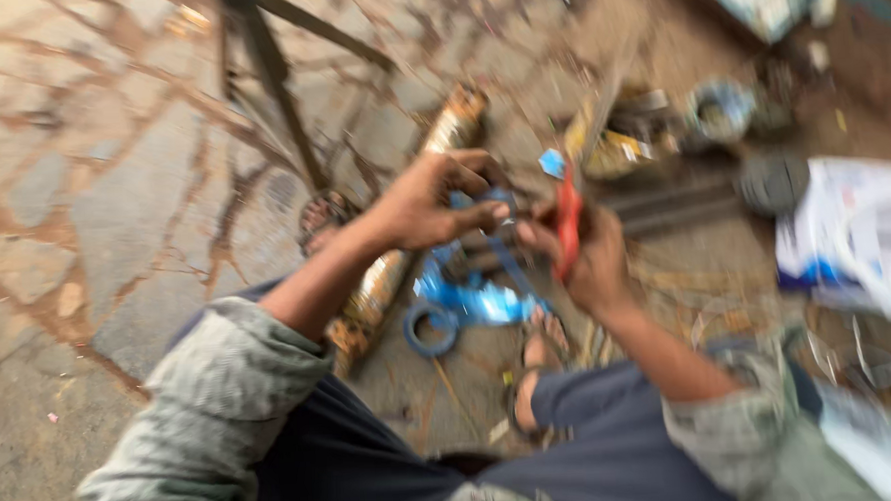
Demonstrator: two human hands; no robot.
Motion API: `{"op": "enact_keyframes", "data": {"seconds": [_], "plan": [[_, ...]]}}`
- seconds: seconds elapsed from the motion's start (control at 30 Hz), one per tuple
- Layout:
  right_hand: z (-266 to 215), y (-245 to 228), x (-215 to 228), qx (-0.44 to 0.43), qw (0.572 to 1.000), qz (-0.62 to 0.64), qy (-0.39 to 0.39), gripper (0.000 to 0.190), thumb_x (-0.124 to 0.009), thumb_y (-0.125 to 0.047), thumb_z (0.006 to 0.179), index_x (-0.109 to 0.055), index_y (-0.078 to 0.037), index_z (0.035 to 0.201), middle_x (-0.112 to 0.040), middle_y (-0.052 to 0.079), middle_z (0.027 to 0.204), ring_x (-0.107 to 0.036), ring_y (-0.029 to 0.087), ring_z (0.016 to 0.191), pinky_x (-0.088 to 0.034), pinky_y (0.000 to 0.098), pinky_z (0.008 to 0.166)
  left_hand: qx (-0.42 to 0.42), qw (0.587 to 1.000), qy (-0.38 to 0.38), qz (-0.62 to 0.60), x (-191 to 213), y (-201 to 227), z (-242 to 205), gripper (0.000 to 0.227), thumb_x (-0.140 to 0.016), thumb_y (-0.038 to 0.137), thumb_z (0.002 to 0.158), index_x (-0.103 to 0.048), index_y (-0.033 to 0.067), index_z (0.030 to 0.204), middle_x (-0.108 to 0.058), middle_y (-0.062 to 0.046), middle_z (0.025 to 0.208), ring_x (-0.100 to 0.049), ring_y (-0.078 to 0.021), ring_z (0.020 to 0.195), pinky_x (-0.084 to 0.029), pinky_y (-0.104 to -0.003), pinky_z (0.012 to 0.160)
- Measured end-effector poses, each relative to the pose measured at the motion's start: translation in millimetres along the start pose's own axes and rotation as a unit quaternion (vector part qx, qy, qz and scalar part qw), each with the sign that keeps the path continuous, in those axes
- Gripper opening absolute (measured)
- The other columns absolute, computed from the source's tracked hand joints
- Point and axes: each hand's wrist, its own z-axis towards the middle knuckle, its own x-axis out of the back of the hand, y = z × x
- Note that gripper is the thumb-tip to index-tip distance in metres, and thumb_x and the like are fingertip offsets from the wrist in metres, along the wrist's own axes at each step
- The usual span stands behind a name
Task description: The person applies blue tape to the end of a long cylindrical pump motor, using shears to cut the tape into strips and then pressing the strips onto the component by hand.
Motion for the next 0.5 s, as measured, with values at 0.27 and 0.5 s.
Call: {"op": "enact_keyframes", "data": {"seconds": [0.27, 0.5], "plan": [[10.3, 108.1, 17.3, -0.039, 0.977, 0.209, -0.021, 0.026, -0.081, 0.004, 0.090, -0.060, -0.004, 0.102, -0.073, 0.009, 0.102, -0.070, 0.016, 0.095, -0.059, 0.0320, 0.085, 0.151, 0.960, -0.035, 0.233, -3.0, -20.0, -8.1, 0.009, -0.079, 0.020, 0.093, -0.085, 0.0150, 0.097, -0.070, -0.009, 0.092, -0.068, -0.0278, 0.081, -0.054, -0.040, 0.076], [-46.5, 369.6, 57.3, -0.214, 0.970, -0.046, 0.102, 0.033, -0.094, -0.015, 0.078, -0.065, -0.006, 0.090, -0.069, 0.005, 0.085, -0.062, 0.015, 0.076, -0.053, 0.0314, 0.071, 0.109, 0.875, 0.082, 0.465, 52.3, -0.6, -15.9, 0.030, -0.073, 0.021, 0.106, -0.078, 0.0073, 0.080, -0.064, -0.013, 0.084, -0.058, -0.0331, 0.084, -0.048, -0.046, 0.074]]}}
